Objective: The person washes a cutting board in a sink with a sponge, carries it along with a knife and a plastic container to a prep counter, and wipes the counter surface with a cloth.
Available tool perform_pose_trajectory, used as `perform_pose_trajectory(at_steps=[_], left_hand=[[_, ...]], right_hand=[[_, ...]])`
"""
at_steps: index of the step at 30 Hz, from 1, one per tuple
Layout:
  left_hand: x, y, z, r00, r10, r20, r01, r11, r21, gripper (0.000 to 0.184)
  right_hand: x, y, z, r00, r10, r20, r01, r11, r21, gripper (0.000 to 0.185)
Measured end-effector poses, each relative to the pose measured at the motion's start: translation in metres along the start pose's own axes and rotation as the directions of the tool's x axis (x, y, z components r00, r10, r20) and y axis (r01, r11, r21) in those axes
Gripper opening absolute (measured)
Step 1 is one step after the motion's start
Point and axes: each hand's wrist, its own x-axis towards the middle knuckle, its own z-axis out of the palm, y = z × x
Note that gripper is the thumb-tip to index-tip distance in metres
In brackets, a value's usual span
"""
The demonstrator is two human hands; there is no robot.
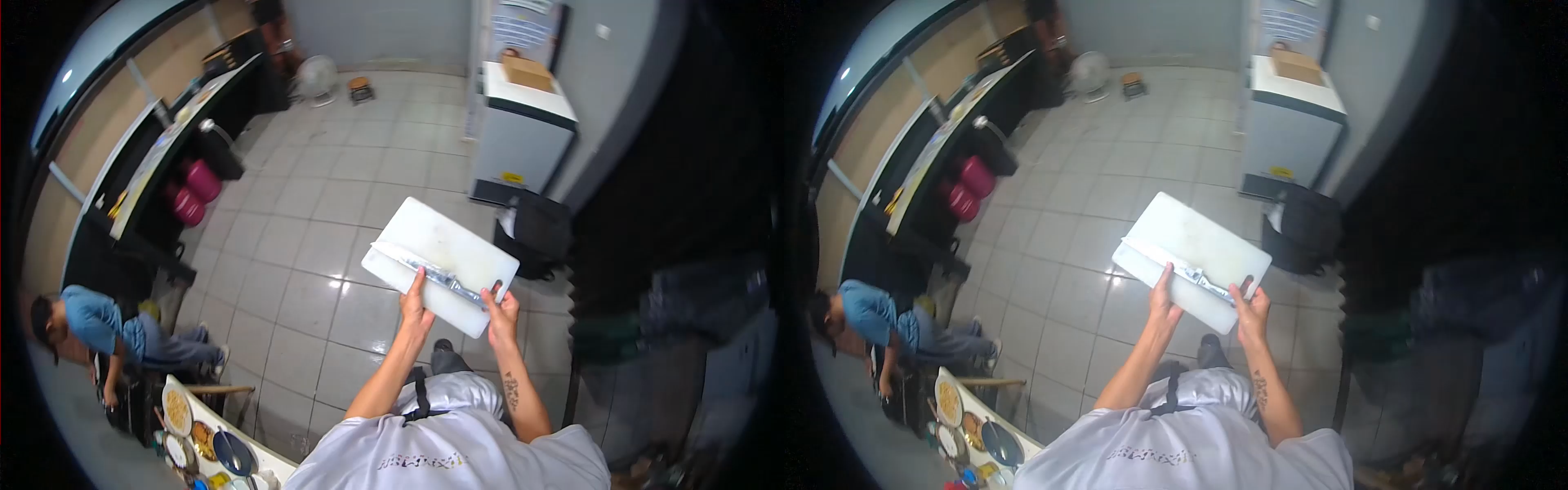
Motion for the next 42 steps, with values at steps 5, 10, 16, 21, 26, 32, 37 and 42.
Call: perform_pose_trajectory(at_steps=[5,10,16,21,26,32,37,42], left_hand=[[0.129,0.083,0.033,0.993,0.109,-0.049,-0.117,0.971,-0.209,0.049],[0.251,0.161,0.055,0.975,0.203,-0.090,-0.218,0.955,-0.202,0.048],[0.410,0.253,0.070,0.964,0.218,-0.151,-0.241,0.958,-0.155,0.052],[0.497,0.360,0.082,0.956,0.192,-0.221,-0.205,0.978,-0.038,0.059],[0.576,0.472,0.051,0.913,0.273,-0.302,-0.294,0.955,-0.026,0.061],[0.689,0.620,-0.012,0.815,0.414,-0.406,-0.447,0.894,0.015,0.061],[0.748,0.767,-0.060,0.667,0.485,-0.566,-0.588,0.809,0.000,0.063],[0.781,0.908,-0.104,0.473,0.602,-0.643,-0.747,0.661,0.069,0.060]], right_hand=[[0.134,-0.019,0.119,0.955,0.031,0.293,-0.033,0.999,0.003,0.032],[0.253,0.010,0.223,0.911,0.049,0.410,-0.035,0.999,-0.042,0.041],[0.377,0.042,0.360,0.925,0.019,0.379,0.017,0.996,-0.093,0.039],[0.454,0.080,0.471,0.928,-0.004,0.373,0.044,0.994,-0.100,0.036],[0.496,0.104,0.615,0.871,0.069,0.486,-0.017,0.994,-0.111,0.032],[0.572,0.185,0.805,0.784,0.196,0.590,-0.072,0.971,-0.227,0.030],[0.618,0.246,1.005,0.591,0.266,0.761,-0.103,0.961,-0.256,0.027],[0.621,0.304,1.172,0.377,0.320,0.869,-0.110,0.947,-0.301,0.028]])
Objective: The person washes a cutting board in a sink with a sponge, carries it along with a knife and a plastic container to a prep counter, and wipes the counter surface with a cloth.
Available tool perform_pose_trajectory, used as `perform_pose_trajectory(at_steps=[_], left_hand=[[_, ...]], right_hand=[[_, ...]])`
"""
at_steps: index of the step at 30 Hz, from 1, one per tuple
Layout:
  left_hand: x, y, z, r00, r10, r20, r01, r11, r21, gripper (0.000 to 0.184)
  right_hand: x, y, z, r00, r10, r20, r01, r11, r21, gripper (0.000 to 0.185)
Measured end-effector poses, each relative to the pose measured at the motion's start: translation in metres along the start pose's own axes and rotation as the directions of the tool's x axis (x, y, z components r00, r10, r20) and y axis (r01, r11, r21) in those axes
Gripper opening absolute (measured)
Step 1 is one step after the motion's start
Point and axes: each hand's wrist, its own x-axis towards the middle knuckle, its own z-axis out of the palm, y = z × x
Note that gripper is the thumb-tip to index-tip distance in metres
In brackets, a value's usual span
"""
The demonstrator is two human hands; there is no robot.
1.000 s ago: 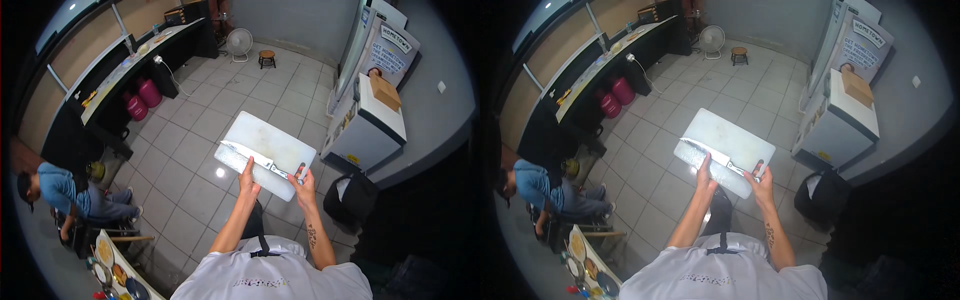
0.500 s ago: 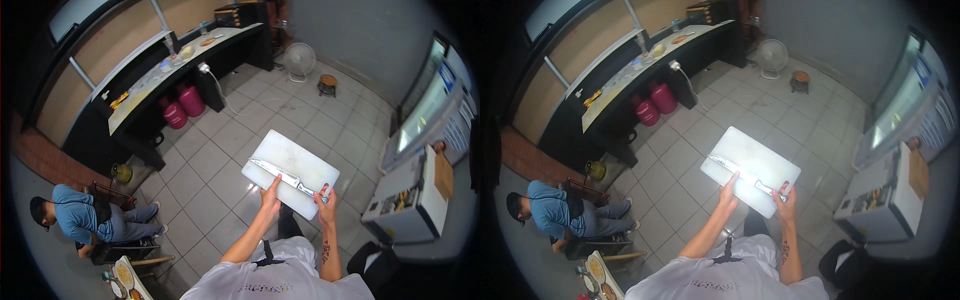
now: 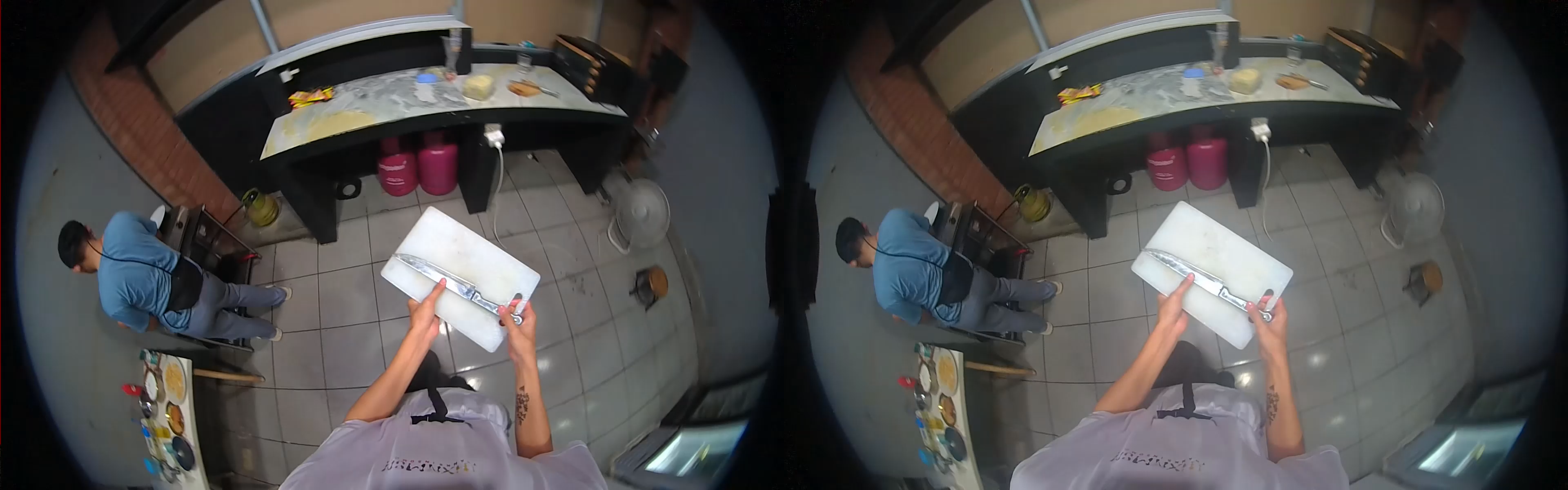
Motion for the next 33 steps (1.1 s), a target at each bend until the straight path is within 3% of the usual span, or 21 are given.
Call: perform_pose_trajectory(at_steps=[5,9,13,17,22,24,27,29,31,32,33], left_hand=[[0.135,0.037,0.031,0.994,0.108,-0.012,-0.108,0.994,-0.002,0.053],[0.250,0.070,0.068,1.000,0.018,-0.005,-0.017,0.998,0.057,0.054],[0.362,0.106,0.107,0.997,0.070,0.012,-0.071,0.992,0.106,0.056],[0.447,0.147,0.147,0.998,-0.009,0.062,0.000,0.989,0.146,0.055],[0.560,0.190,0.181,0.995,0.061,0.075,-0.076,0.971,0.226,0.052],[0.606,0.204,0.200,0.998,0.052,-0.035,-0.041,0.963,0.268,0.052],[0.689,0.217,0.220,0.996,0.090,-0.007,-0.086,0.972,0.221,0.055],[0.739,0.234,0.239,0.994,0.070,-0.087,-0.049,0.973,0.227,0.059],[0.785,0.256,0.246,0.988,0.133,-0.078,-0.112,0.967,0.230,0.060],[0.807,0.264,0.250,0.975,0.191,-0.113,-0.171,0.971,0.168,0.041],[0.825,0.274,0.252,0.974,0.186,-0.133,-0.163,0.973,0.166,0.041]], right_hand=[[0.133,0.008,0.063,0.998,0.033,0.057,-0.033,0.999,-0.001,0.024],[0.244,0.025,0.095,0.991,0.119,0.054,-0.114,0.990,-0.086,0.022],[0.353,0.031,0.143,0.987,0.160,0.033,-0.154,0.980,-0.128,0.020],[0.431,0.027,0.185,0.980,0.198,0.025,-0.195,0.976,-0.095,0.027],[0.538,0.043,0.240,0.947,0.321,0.023,-0.318,0.944,-0.086,0.030],[0.586,0.053,0.259,0.944,0.328,0.029,-0.322,0.939,-0.122,0.026],[0.667,0.053,0.292,0.948,0.316,0.035,-0.309,0.942,-0.133,0.028],[0.726,0.051,0.312,0.947,0.316,0.057,-0.302,0.937,-0.174,0.027],[0.773,0.050,0.340,0.916,0.392,0.087,-0.370,0.907,-0.200,0.026],[0.796,0.052,0.355,0.920,0.366,0.139,-0.342,0.925,-0.167,0.027],[0.816,0.061,0.366,0.914,0.389,0.117,-0.359,0.908,-0.215,0.031]])
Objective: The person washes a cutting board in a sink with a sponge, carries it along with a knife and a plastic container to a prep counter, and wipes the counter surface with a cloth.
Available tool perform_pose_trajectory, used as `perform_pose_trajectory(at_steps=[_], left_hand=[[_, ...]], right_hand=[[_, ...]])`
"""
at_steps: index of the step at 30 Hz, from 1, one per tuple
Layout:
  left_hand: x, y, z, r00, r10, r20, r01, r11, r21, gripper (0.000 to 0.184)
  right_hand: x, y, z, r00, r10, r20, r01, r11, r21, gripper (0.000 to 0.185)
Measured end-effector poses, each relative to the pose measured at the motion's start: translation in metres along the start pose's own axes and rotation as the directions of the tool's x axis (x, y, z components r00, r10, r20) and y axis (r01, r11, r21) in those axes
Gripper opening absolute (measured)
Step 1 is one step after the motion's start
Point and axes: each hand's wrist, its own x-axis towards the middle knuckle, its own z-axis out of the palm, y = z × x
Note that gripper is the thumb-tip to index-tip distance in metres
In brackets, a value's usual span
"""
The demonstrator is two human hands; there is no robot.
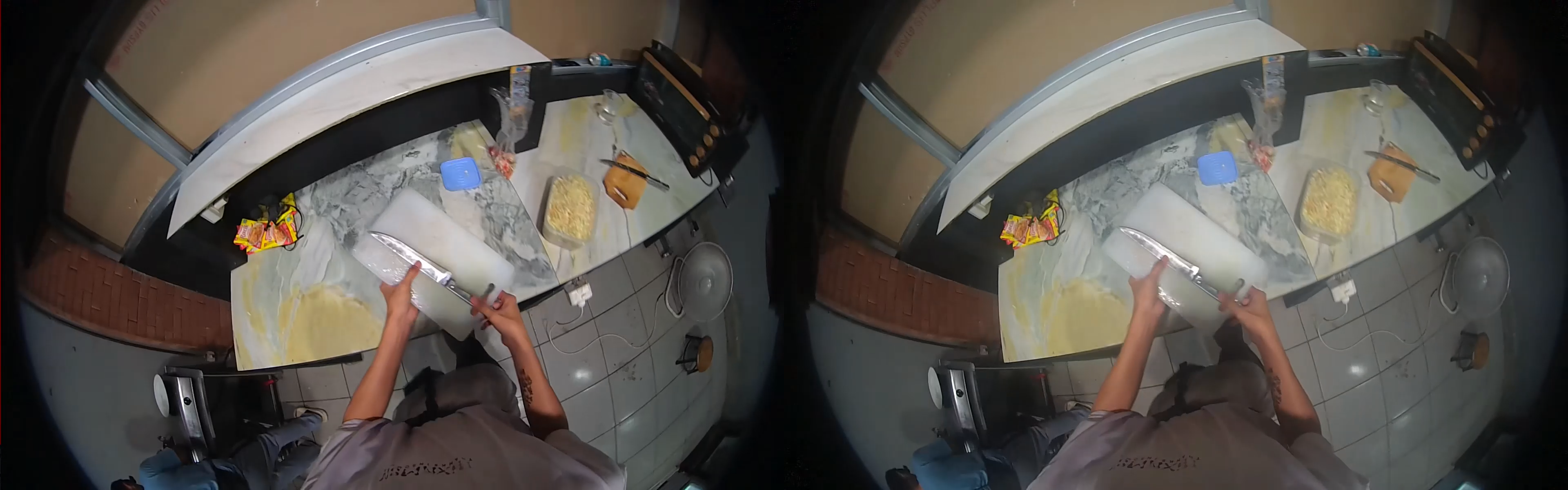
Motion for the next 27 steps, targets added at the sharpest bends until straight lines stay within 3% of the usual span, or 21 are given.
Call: perform_pose_trajectory(at_steps=[5,9,11,12,14,16,18,22,25,27], left_hand=[[0.085,0.034,0.006,0.998,-0.026,-0.054,0.033,0.992,0.121,0.043],[0.135,0.038,0.022,0.997,-0.019,-0.076,0.033,0.981,0.189,0.045],[0.160,0.041,0.025,0.996,-0.014,-0.092,0.038,0.963,0.265,0.046],[0.170,0.038,0.025,0.996,-0.025,-0.081,0.046,0.965,0.260,0.046],[0.186,0.031,0.024,0.995,0.075,0.071,-0.088,0.975,0.203,0.041],[0.199,0.023,0.021,0.989,0.079,0.128,-0.096,0.987,0.130,0.035],[0.207,0.021,0.020,0.998,-0.068,-0.006,0.068,0.987,0.146,0.032],[0.203,0.038,0.029,0.985,-0.164,-0.057,0.171,0.974,0.151,0.031],[0.194,0.047,0.025,0.993,-0.096,0.063,0.093,0.994,0.052,0.029],[0.199,0.050,0.024,0.992,-0.090,0.086,0.087,0.995,0.043,0.027]], right_hand=[[0.074,-0.027,0.034,0.990,0.012,0.142,-0.009,1.000,-0.025,0.032],[0.109,-0.048,0.046,0.991,0.021,0.129,-0.008,0.995,-0.097,0.031],[0.130,-0.053,0.053,0.993,0.118,0.024,-0.096,0.897,-0.431,0.034],[0.133,-0.055,0.058,0.993,0.116,0.009,-0.101,0.895,-0.435,0.034],[0.132,-0.056,0.070,0.954,-0.286,-0.093,0.143,0.704,-0.696,0.047],[0.134,-0.064,0.076,0.966,-0.234,-0.111,0.100,0.731,-0.675,0.046],[0.132,-0.073,0.081,0.988,-0.152,-0.012,0.074,0.544,-0.836,0.033],[0.142,-0.070,0.093,0.988,-0.145,-0.043,0.017,0.389,-0.921,0.039],[0.148,-0.069,0.095,0.970,-0.244,0.009,0.111,0.408,-0.906,0.041],[0.158,-0.060,0.096,0.879,-0.424,0.217,0.375,0.335,-0.864,0.035]])
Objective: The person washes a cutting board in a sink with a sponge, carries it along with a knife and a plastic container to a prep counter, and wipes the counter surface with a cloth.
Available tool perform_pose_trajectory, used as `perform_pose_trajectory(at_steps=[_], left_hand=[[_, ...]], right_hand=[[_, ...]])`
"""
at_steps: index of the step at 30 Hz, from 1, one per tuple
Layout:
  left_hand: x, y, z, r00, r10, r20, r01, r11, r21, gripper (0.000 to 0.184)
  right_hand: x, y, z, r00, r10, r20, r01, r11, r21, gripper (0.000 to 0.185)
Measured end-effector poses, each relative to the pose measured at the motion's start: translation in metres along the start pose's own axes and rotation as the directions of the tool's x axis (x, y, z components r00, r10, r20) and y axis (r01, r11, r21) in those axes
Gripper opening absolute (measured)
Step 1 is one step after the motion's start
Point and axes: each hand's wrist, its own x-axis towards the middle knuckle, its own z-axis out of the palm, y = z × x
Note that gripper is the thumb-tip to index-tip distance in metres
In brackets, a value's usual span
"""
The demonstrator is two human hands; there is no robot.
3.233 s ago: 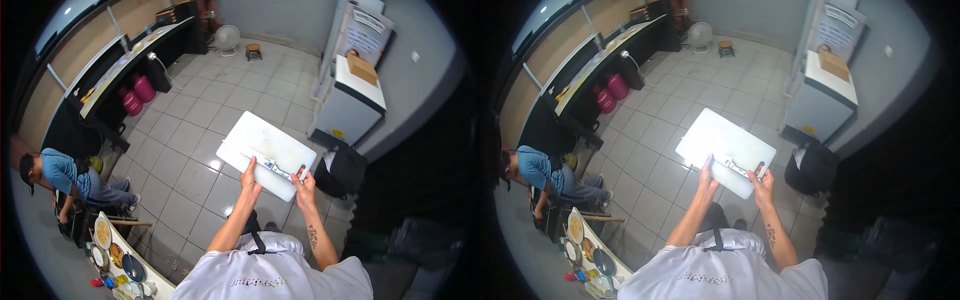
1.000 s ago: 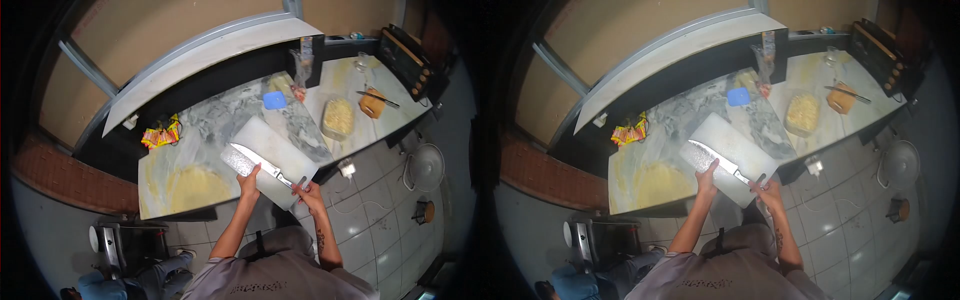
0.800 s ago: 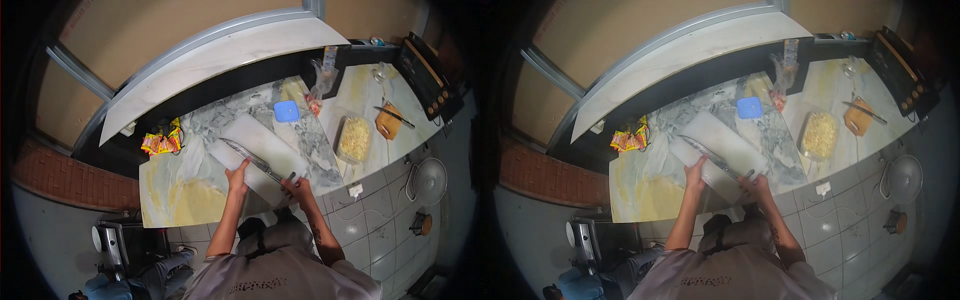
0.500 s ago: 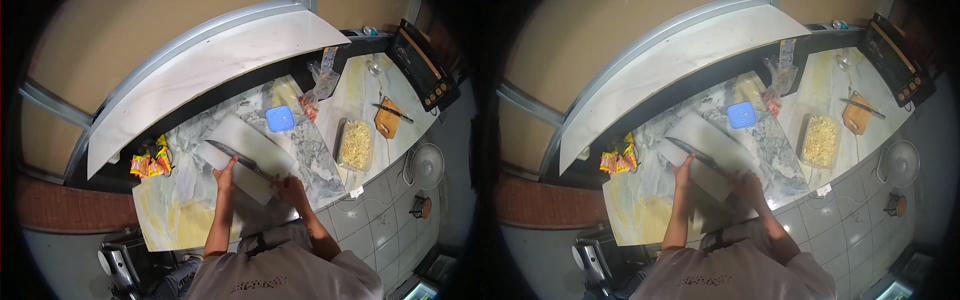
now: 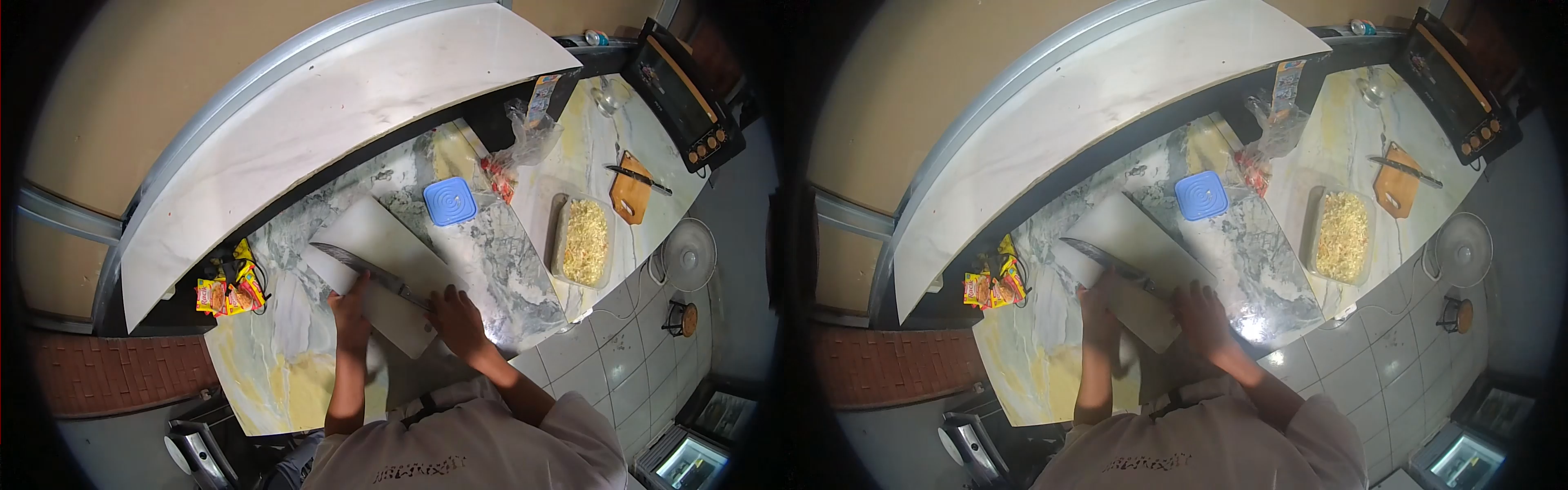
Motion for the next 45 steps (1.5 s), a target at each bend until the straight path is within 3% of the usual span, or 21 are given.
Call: perform_pose_trajectory(at_steps=[3,7,11,13,15,19,21,25,28,29,31,36,39,43,45], left_hand=[[0.008,0.003,-0.006,0.998,0.010,0.059,-0.009,1.000,-0.009,0.024],[0.012,0.004,-0.006,0.998,0.050,0.045,-0.054,0.992,0.110,0.019],[0.010,0.017,0.000,0.996,0.064,0.059,-0.071,0.990,0.126,0.017],[0.008,0.022,0.004,0.999,0.035,-0.018,-0.032,0.989,0.142,0.016],[0.009,0.025,0.005,1.000,0.011,-0.025,-0.007,0.990,0.138,0.016],[0.006,0.034,0.020,0.999,0.038,-0.012,-0.036,0.988,0.148,0.015],[0.014,0.030,0.007,1.000,0.018,0.020,-0.022,0.976,0.215,0.022],[0.030,0.026,0.000,0.997,0.010,0.072,-0.040,0.900,0.433,0.034],[0.019,0.035,0.028,0.996,0.041,0.078,-0.071,0.897,0.435,0.019],[0.020,0.036,0.031,0.996,0.038,0.086,-0.071,0.896,0.437,0.019],[0.023,0.036,0.036,0.991,-0.017,0.130,-0.057,0.836,0.545,0.037],[0.035,0.028,0.037,0.980,-0.085,0.178,-0.037,0.807,0.590,0.034],[0.040,0.024,0.036,0.979,-0.072,0.192,-0.063,0.786,0.616,0.030],[0.036,0.030,0.052,0.972,-0.032,0.234,-0.125,0.770,0.626,0.027],[0.035,0.030,0.062,0.968,-0.030,0.250,-0.135,0.776,0.616,0.028]], right_hand=[[0.011,0.003,0.012,0.991,-0.133,-0.014,0.134,0.988,0.078,0.028],[0.019,-0.002,0.013,0.991,-0.131,0.021,0.126,0.978,0.167,0.025],[0.022,-0.008,0.006,0.998,-0.054,0.045,0.037,0.949,0.313,0.028],[0.026,-0.006,0.002,0.997,-0.035,0.075,0.005,0.931,0.365,0.029],[0.027,-0.003,0.001,0.963,0.129,0.237,-0.223,0.877,0.426,0.038],[0.025,0.015,0.005,0.984,0.116,0.137,-0.161,0.908,0.387,0.037],[0.029,0.019,-0.009,0.935,0.173,0.309,-0.303,0.843,0.445,0.038],[0.033,0.021,-0.044,0.906,0.178,0.383,-0.369,0.775,0.513,0.044],[0.033,0.020,-0.057,0.861,0.240,0.448,-0.427,0.821,0.379,0.056],[0.033,0.023,-0.058,0.890,0.201,0.410,-0.375,0.833,0.406,0.063],[0.032,0.024,-0.064,0.915,0.168,0.367,-0.327,0.843,0.427,0.071],[0.023,0.029,-0.070,0.964,-0.093,0.250,-0.004,0.932,0.363,0.093],[0.020,0.032,-0.075,0.936,-0.062,0.346,-0.061,0.941,0.334,0.098],[0.016,0.031,-0.060,0.965,0.033,0.260,-0.098,0.965,0.243,0.086],[0.018,0.031,-0.051,0.985,0.064,0.159,-0.098,0.972,0.214,0.067]])
